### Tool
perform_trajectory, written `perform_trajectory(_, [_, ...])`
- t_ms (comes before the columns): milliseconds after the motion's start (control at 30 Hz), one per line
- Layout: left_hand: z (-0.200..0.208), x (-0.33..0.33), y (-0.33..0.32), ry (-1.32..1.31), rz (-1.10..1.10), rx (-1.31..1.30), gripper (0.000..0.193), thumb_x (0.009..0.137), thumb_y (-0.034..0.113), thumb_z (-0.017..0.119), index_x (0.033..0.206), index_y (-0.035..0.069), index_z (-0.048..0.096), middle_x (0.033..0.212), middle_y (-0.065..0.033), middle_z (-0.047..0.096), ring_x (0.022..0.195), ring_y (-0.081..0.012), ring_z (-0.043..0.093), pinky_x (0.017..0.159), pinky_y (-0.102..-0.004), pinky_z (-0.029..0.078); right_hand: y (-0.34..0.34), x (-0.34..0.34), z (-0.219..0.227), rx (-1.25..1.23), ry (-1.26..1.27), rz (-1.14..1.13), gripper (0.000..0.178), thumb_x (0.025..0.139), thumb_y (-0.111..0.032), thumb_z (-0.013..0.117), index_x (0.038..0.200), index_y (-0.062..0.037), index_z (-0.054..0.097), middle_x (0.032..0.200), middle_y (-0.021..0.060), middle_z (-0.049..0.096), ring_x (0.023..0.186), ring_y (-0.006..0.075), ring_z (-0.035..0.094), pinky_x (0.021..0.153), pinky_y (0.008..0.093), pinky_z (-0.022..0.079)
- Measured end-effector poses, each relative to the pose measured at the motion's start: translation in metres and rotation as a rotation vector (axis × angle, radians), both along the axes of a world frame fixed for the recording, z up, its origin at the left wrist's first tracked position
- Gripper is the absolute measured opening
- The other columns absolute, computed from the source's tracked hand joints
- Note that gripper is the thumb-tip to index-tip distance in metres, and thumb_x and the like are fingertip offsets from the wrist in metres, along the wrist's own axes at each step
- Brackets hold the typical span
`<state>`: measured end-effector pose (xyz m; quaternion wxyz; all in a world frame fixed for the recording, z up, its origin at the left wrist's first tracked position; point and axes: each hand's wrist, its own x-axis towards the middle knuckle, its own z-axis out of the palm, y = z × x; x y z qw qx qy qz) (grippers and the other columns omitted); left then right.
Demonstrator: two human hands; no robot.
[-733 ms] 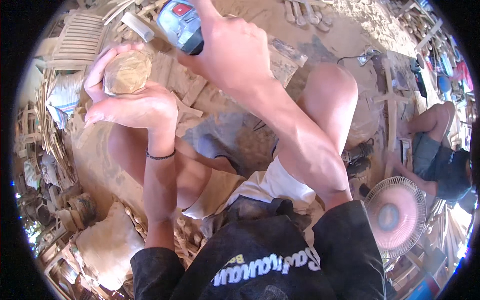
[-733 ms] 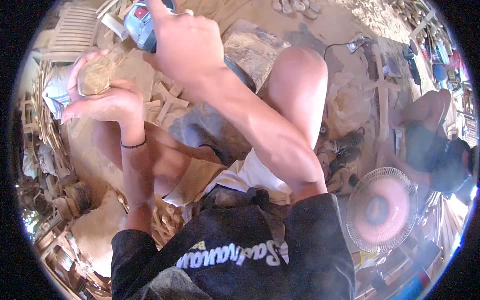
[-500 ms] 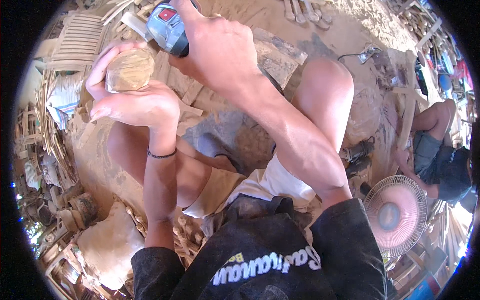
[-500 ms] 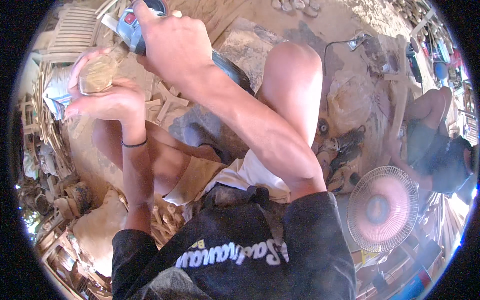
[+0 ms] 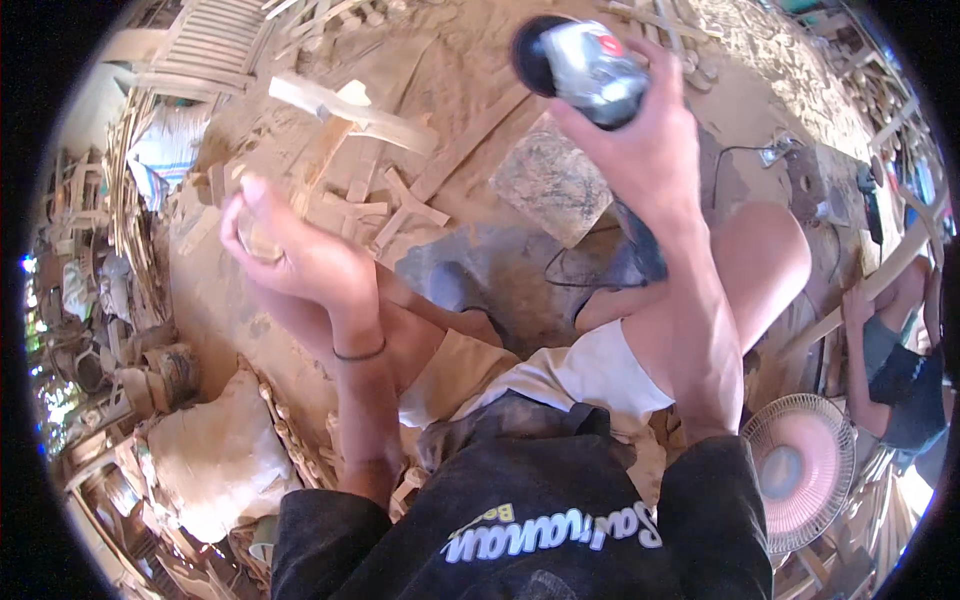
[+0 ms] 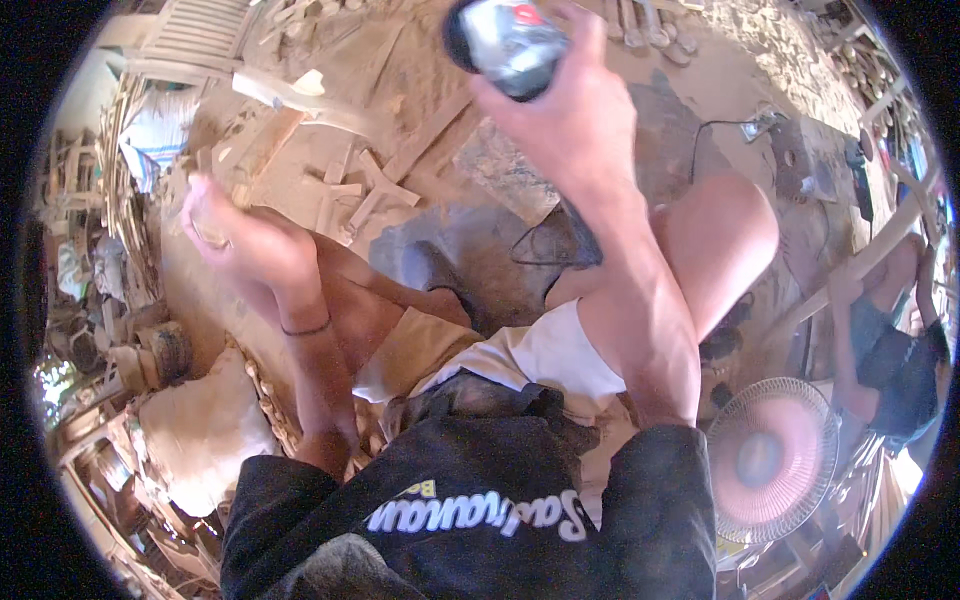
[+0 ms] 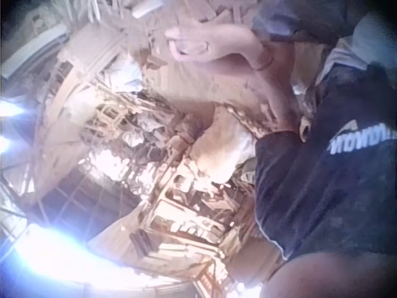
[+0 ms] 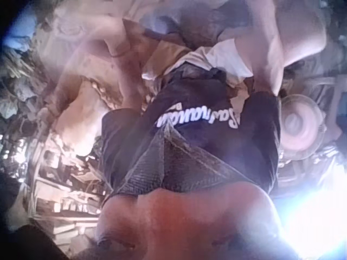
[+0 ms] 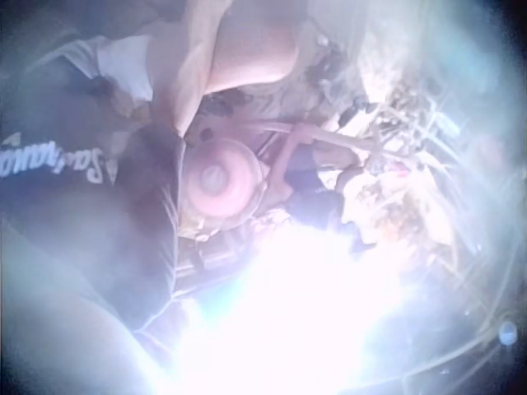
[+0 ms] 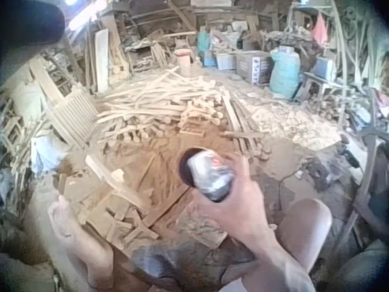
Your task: The person shapes and sands a wooden sword using an angle grinder, holding the sword by hand and grinding along its blade, crossguard, and handle.
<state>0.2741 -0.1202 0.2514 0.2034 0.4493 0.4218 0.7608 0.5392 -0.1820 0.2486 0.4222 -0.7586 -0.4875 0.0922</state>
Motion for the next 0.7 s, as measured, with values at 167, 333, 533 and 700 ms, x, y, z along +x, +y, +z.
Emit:
perform_trajectory(167, [-0.035, -0.055, -0.058, 0.411, 0.099, -0.362, 0.026, 0.099, 0.016, 0.076, 0.116, 0.001, 0.064, 0.107, -0.0078, 0.063, 0.102, -0.0176, 0.063, 0.087, -0.0331, 0.056, -0.026, 0.021, -0.027, 0.063, 0.042, -0.025, 0.089, 0.079, -0.037, 0.096, 0.145, 0.0008, 0.050, 0.109, 0.0207, 0.078, 0.100, 0.0309, 0.078, 0.091, 0.0415, 0.061])
perform_trajectory(333, [-0.089, -0.146, -0.071, -0.327, -0.373, -0.882, 0.024, 0.095, 0.014, 0.074, 0.113, -0.001, 0.069, 0.091, -0.0041, 0.063, 0.079, -0.0159, 0.064, 0.073, -0.0292, 0.055, -0.038, 0.047, -0.055, -0.011, 0.130, -0.021, 0.089, 0.080, -0.033, 0.096, 0.144, 0.0061, 0.048, 0.102, 0.0143, 0.076, 0.091, 0.0237, 0.076, 0.084, 0.0345, 0.061])
perform_trajectory(533, [-0.089, -0.141, -0.087, -0.051, -0.746, -1.249, 0.037, 0.091, 0.014, 0.074, 0.120, -0.008, 0.067, 0.087, -0.0048, 0.063, 0.057, -0.0115, 0.052, 0.057, -0.0266, 0.051, -0.059, 0.053, -0.055, -0.033, 0.397, -0.068, 0.088, 0.083, -0.024, 0.096, 0.145, 0.0131, 0.045, 0.097, 0.0115, 0.072, 0.076, 0.0131, 0.070, 0.066, 0.0272, 0.057])
perform_trajectory(700, [-0.100, -0.150, -0.141, -0.385, -0.927, -1.120, 0.052, 0.078, 0.007, 0.080, 0.125, -0.008, 0.064, 0.094, -0.0055, 0.065, 0.060, -0.0133, 0.059, 0.055, -0.0260, 0.053, -0.068, 0.068, -0.050, 0.063, 0.420, -0.181, 0.084, 0.083, -0.024, 0.096, 0.140, 0.0165, 0.049, 0.103, 0.0144, 0.072, 0.081, 0.0150, 0.071, 0.066, 0.0280, 0.060])
